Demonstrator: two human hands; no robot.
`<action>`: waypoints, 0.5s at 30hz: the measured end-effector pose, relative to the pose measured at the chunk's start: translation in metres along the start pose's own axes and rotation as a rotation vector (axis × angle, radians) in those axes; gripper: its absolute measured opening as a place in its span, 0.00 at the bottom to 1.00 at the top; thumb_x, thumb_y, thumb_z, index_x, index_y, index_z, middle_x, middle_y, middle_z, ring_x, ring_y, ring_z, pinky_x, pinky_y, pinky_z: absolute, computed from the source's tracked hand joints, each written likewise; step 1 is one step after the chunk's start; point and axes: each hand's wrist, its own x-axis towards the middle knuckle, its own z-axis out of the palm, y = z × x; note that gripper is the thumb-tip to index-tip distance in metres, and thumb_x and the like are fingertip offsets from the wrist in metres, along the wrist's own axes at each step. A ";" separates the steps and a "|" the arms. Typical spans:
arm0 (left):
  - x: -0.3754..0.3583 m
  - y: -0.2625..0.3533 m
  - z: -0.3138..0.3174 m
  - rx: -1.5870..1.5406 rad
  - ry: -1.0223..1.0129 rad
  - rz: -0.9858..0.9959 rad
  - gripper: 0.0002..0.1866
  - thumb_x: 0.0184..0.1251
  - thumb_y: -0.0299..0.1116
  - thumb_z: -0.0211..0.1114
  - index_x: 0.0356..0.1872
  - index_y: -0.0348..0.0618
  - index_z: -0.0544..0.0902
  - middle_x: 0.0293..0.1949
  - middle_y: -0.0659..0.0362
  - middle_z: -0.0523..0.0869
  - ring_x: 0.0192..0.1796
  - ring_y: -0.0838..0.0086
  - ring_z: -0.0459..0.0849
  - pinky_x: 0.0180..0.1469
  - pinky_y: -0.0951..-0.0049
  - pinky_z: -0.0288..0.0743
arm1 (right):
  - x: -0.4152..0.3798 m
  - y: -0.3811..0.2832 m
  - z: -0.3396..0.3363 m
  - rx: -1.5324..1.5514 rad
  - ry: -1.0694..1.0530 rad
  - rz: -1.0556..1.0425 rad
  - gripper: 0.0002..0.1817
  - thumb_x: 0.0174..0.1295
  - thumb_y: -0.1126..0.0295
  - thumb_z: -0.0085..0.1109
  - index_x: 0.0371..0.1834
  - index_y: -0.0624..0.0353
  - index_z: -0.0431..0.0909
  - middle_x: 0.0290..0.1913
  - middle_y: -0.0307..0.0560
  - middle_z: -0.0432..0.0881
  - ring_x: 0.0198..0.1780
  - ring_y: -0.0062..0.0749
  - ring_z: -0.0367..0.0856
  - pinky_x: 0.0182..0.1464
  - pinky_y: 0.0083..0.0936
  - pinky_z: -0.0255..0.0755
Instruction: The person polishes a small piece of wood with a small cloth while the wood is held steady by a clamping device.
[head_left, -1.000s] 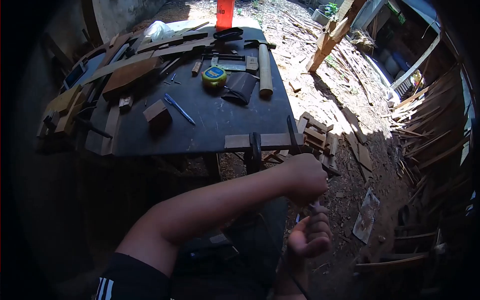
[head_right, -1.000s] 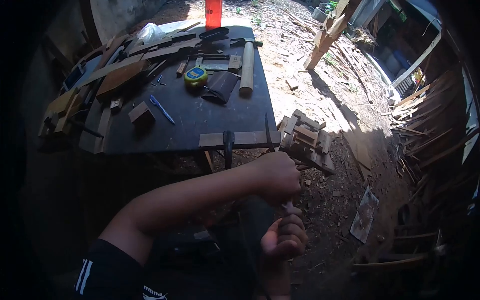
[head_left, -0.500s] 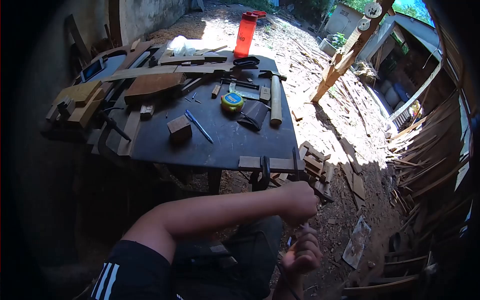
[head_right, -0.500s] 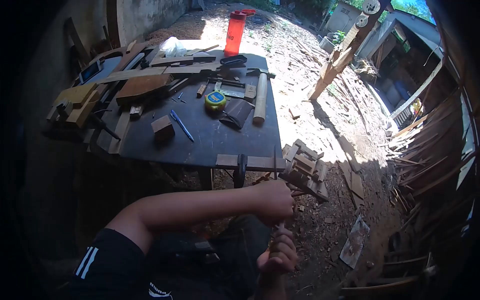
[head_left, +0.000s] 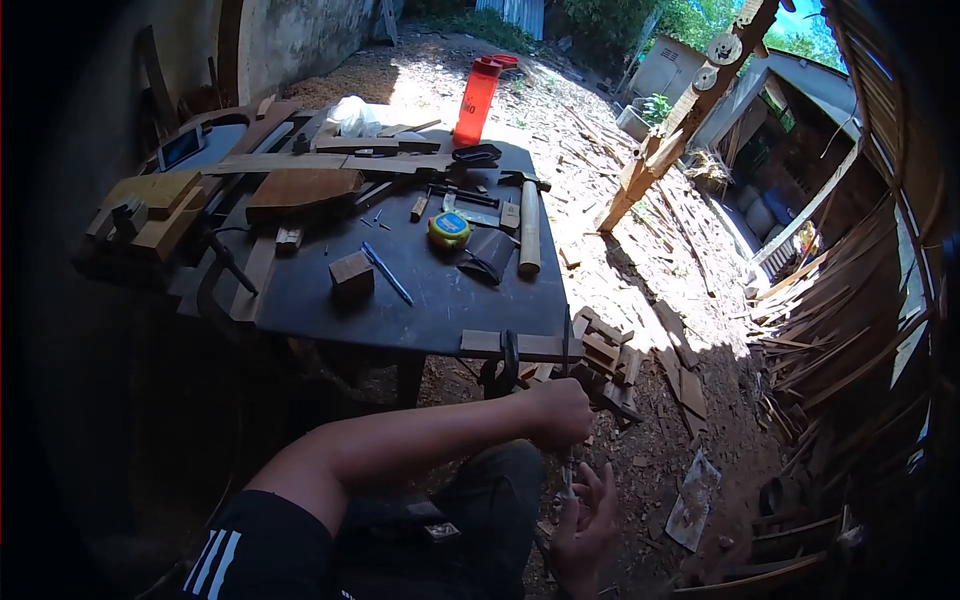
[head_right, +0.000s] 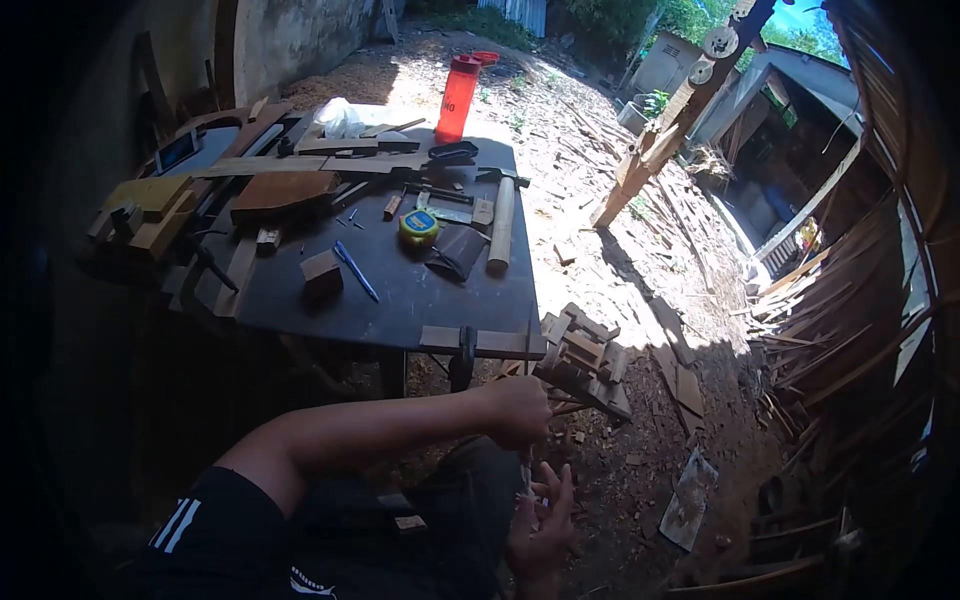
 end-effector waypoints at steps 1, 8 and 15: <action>0.003 0.003 -0.003 -0.017 -0.028 -0.006 0.11 0.53 0.46 0.72 0.24 0.52 0.90 0.26 0.56 0.89 0.33 0.59 0.91 0.34 0.58 0.82 | 0.010 0.022 0.002 -0.295 -0.033 -0.175 0.20 0.74 0.72 0.51 0.66 0.67 0.73 0.55 0.63 0.84 0.49 0.48 0.88 0.48 0.38 0.82; 0.003 0.024 0.008 -0.061 -0.045 0.034 0.09 0.54 0.43 0.69 0.24 0.51 0.90 0.27 0.56 0.90 0.36 0.60 0.92 0.35 0.57 0.83 | 0.029 0.029 0.005 -0.519 -0.246 -0.048 0.18 0.73 0.76 0.48 0.64 0.65 0.75 0.49 0.71 0.83 0.47 0.69 0.83 0.43 0.49 0.79; 0.013 -0.010 -0.005 0.022 -0.119 -0.007 0.09 0.50 0.44 0.72 0.26 0.53 0.91 0.29 0.57 0.91 0.36 0.58 0.92 0.37 0.57 0.84 | 0.051 0.031 0.034 -0.612 -0.130 -0.022 0.11 0.74 0.72 0.46 0.44 0.67 0.77 0.32 0.74 0.82 0.38 0.71 0.83 0.36 0.58 0.72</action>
